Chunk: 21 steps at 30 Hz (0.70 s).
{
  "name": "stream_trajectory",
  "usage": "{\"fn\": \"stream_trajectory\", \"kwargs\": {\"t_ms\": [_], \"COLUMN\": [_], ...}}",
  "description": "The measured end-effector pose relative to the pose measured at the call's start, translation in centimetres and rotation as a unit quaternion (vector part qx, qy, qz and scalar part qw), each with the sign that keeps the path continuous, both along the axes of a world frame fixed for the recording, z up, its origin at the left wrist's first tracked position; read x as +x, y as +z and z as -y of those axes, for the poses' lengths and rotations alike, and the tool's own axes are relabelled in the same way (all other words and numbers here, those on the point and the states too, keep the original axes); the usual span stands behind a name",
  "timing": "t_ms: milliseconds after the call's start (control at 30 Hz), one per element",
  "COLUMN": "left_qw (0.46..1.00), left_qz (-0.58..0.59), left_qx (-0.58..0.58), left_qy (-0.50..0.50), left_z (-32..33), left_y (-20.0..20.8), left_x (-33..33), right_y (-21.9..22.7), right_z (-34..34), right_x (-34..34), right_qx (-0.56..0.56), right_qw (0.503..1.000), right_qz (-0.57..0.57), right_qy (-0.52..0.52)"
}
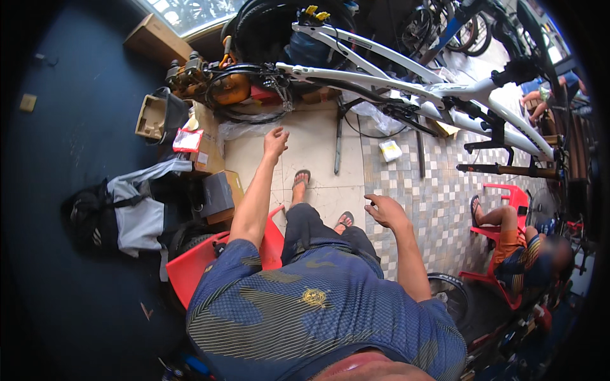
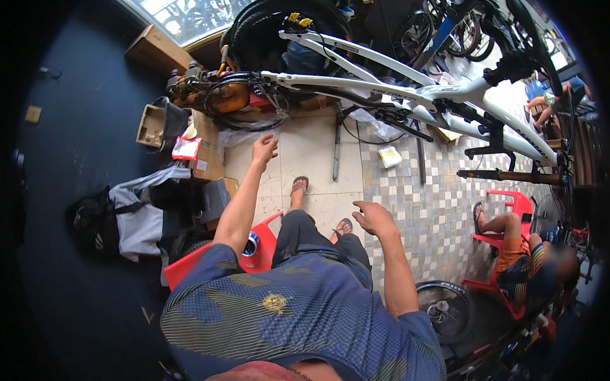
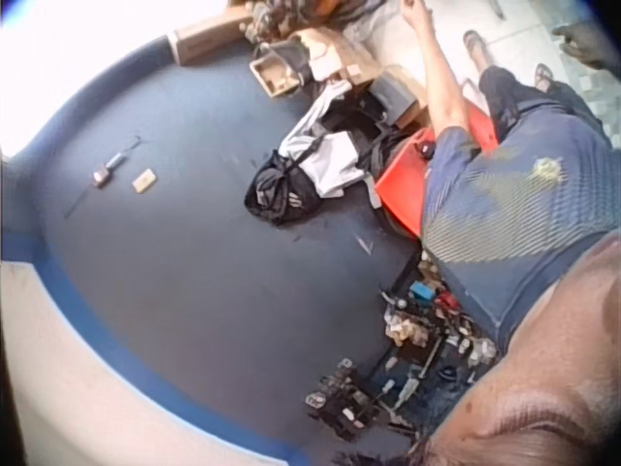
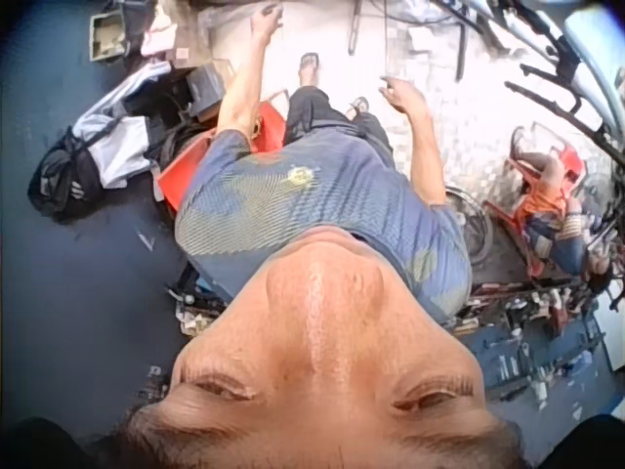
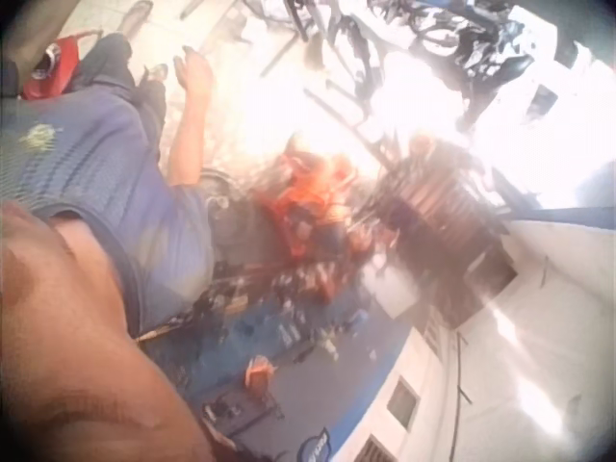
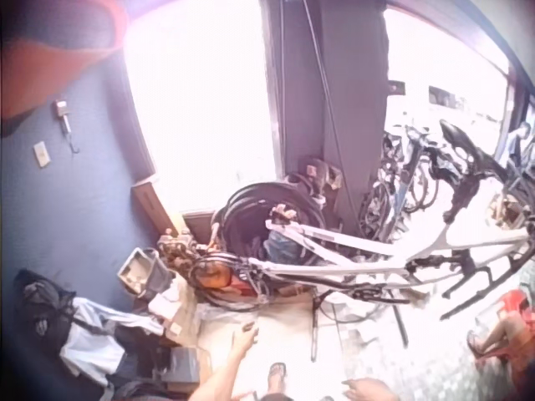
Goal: The person installs a seat post clamp on a white bicycle frame using an Allen key, then wipes hands with a cloth, and finally handles a bicycle chain by threading it through the rear derailleur and around the chainring.
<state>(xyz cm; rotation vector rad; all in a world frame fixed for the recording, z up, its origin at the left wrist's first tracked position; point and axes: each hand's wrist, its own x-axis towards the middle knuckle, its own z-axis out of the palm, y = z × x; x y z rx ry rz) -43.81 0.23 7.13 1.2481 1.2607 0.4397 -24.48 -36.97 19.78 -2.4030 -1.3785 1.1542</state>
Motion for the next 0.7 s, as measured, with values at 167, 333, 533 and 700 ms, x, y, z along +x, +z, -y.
{"fn": "stream_trajectory", "kwargs": {"t_ms": [167, 333, 533, 700], "left_qw": [0.982, 0.966, 0.966, 0.955], "left_qz": [-0.157, -0.19, -0.085, -0.018], "left_qx": [-0.061, 0.047, 0.09, -0.02], "left_qy": [-0.09, -0.168, -0.229, -0.296], "left_z": [-9.4, -14.8, -14.6, -10.2], "left_y": [-8.3, -15.4, -19.6, -17.4], "left_x": [4.7, 6.8, 4.8, 1.5], "right_y": [-0.6, -1.4, -3.3, -6.9], "right_z": [-2.5, -5.4, -13.4, -19.8], "right_x": [-2.1, -5.2, -5.0, -2.2], "right_qx": [-0.057, -0.109, -0.075, -0.009], "right_qw": [0.992, 0.978, 0.991, 0.999], "right_qz": [0.032, -0.052, -0.044, -0.028], "right_qy": [-0.107, -0.172, -0.103, -0.044]}}
